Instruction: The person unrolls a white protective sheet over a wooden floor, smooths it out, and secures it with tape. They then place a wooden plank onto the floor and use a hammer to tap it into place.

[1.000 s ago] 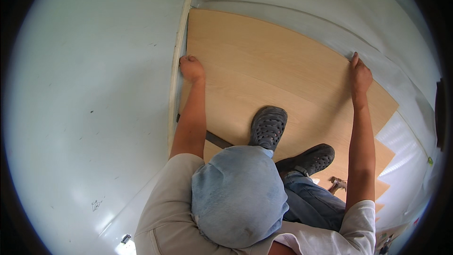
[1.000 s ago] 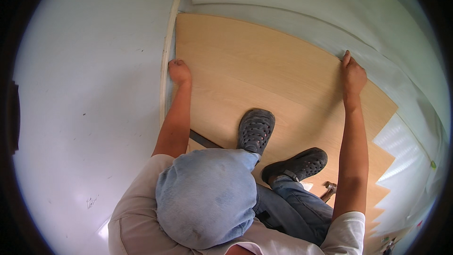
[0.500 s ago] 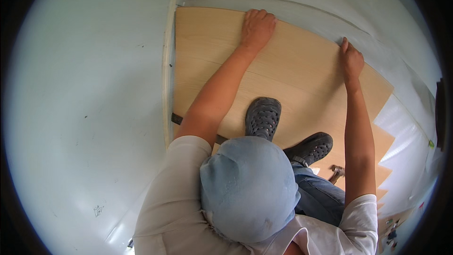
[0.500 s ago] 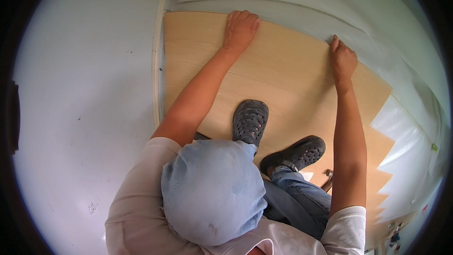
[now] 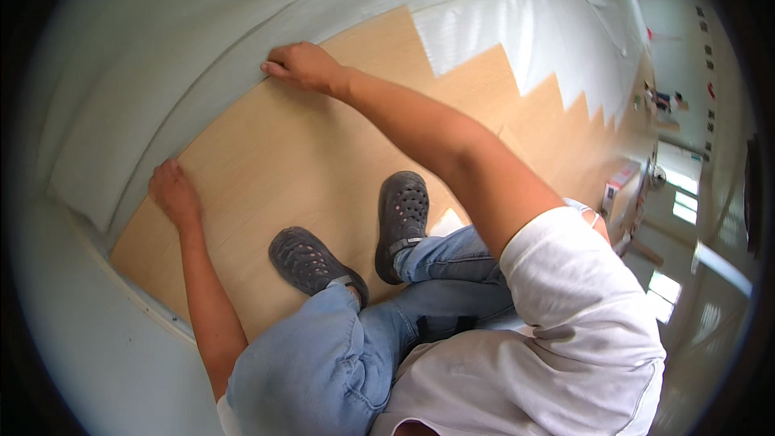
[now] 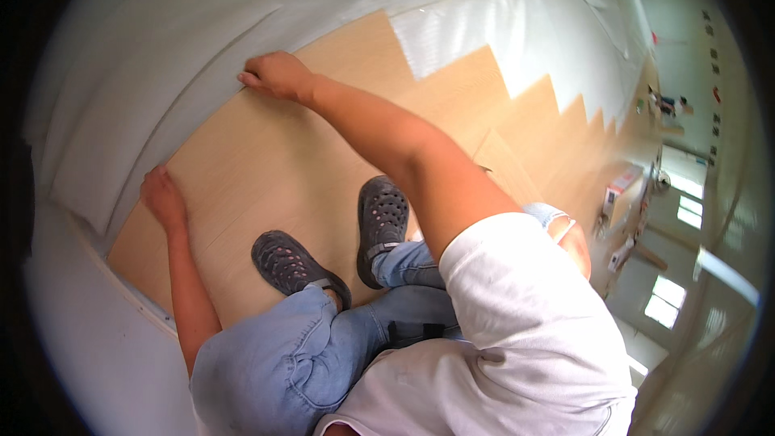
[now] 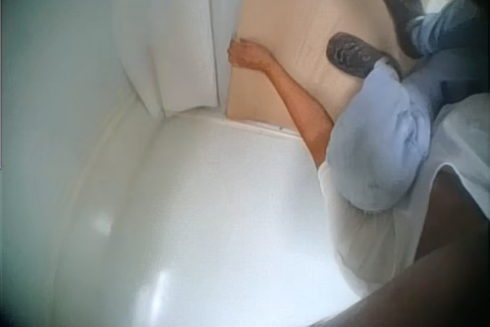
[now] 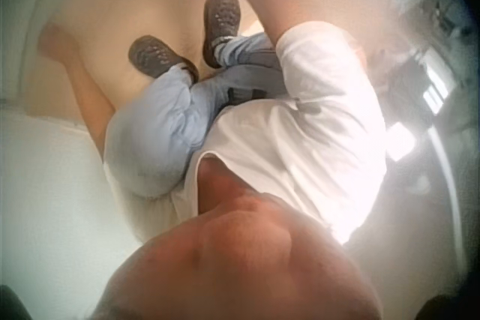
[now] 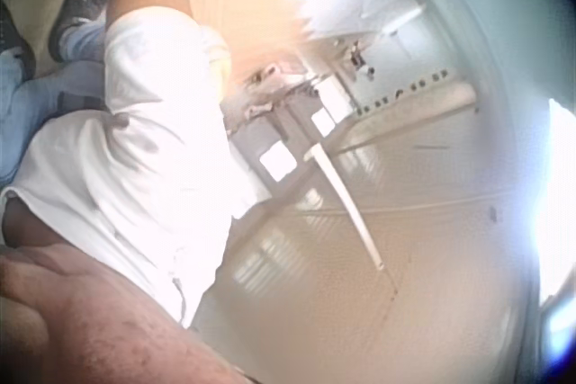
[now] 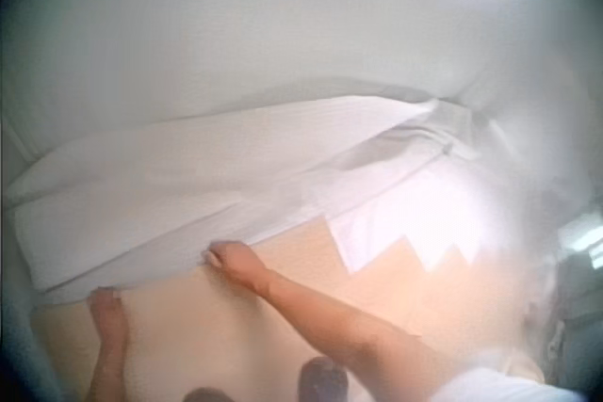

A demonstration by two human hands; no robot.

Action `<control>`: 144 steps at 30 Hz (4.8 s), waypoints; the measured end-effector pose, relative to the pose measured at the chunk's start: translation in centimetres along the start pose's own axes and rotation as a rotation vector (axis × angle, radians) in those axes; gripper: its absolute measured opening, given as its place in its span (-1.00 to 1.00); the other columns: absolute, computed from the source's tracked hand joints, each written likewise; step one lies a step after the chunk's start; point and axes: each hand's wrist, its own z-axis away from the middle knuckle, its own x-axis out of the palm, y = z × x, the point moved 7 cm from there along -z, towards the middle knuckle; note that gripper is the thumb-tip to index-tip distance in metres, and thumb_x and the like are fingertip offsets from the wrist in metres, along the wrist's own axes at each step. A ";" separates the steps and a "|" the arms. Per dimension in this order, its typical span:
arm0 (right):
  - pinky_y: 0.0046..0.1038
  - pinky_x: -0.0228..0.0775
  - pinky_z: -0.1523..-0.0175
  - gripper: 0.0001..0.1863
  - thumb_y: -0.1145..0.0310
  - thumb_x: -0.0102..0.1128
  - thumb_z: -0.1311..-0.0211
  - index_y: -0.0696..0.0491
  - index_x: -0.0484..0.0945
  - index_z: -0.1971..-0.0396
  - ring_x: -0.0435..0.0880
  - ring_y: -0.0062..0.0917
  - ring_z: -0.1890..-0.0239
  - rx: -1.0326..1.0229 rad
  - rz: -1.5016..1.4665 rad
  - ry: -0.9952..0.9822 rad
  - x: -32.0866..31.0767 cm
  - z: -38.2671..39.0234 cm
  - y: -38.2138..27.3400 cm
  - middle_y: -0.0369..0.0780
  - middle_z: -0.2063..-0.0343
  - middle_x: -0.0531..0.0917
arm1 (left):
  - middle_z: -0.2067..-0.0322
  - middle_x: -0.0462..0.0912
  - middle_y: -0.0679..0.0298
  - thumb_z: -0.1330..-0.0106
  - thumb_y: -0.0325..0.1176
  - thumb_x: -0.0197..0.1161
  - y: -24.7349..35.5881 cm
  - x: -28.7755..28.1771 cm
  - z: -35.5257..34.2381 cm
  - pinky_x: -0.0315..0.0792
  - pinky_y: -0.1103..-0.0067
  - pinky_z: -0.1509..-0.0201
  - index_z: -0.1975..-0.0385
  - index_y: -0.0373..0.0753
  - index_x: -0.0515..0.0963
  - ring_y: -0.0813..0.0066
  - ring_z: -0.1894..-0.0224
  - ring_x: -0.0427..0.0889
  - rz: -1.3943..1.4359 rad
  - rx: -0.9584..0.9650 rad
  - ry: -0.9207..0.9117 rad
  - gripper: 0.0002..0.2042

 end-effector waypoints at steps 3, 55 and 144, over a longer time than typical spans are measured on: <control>-0.11 0.49 -0.05 -0.67 0.06 0.13 -0.43 0.02 0.66 0.16 0.65 -0.13 0.03 -0.141 0.008 0.094 -7.1 2.4 2.4 -0.12 0.19 0.73 | 0.22 0.63 0.04 -0.61 -0.28 -0.06 1.0 -0.8 -0.7 0.35 0.19 -0.08 0.20 -0.32 0.61 -0.01 0.12 0.52 0.098 -0.089 -0.025 -0.69; -0.07 0.34 -0.32 -0.50 0.22 0.57 0.15 0.28 0.65 0.26 0.43 0.10 -0.21 1.080 0.152 0.024 -2.7 65.6 12.2 0.20 -0.21 0.44 | -0.35 0.41 -0.15 -0.49 -0.04 0.14 -1.6 -3.2 -16.4 0.29 0.15 -0.45 -0.31 -0.35 0.42 -0.17 -0.36 0.38 -0.090 0.115 -0.145 -0.44; -0.10 0.58 0.07 -0.80 0.32 0.16 -0.34 0.11 0.64 0.19 0.74 -0.10 0.15 -0.374 0.969 -0.317 -2.8 -23.0 -10.6 -0.03 0.25 0.75 | -0.29 0.38 -0.19 0.22 -0.33 0.73 5.1 -5.0 -11.5 0.29 0.23 -0.48 -0.44 -0.22 0.28 -0.23 -0.38 0.32 0.238 0.109 -0.350 0.08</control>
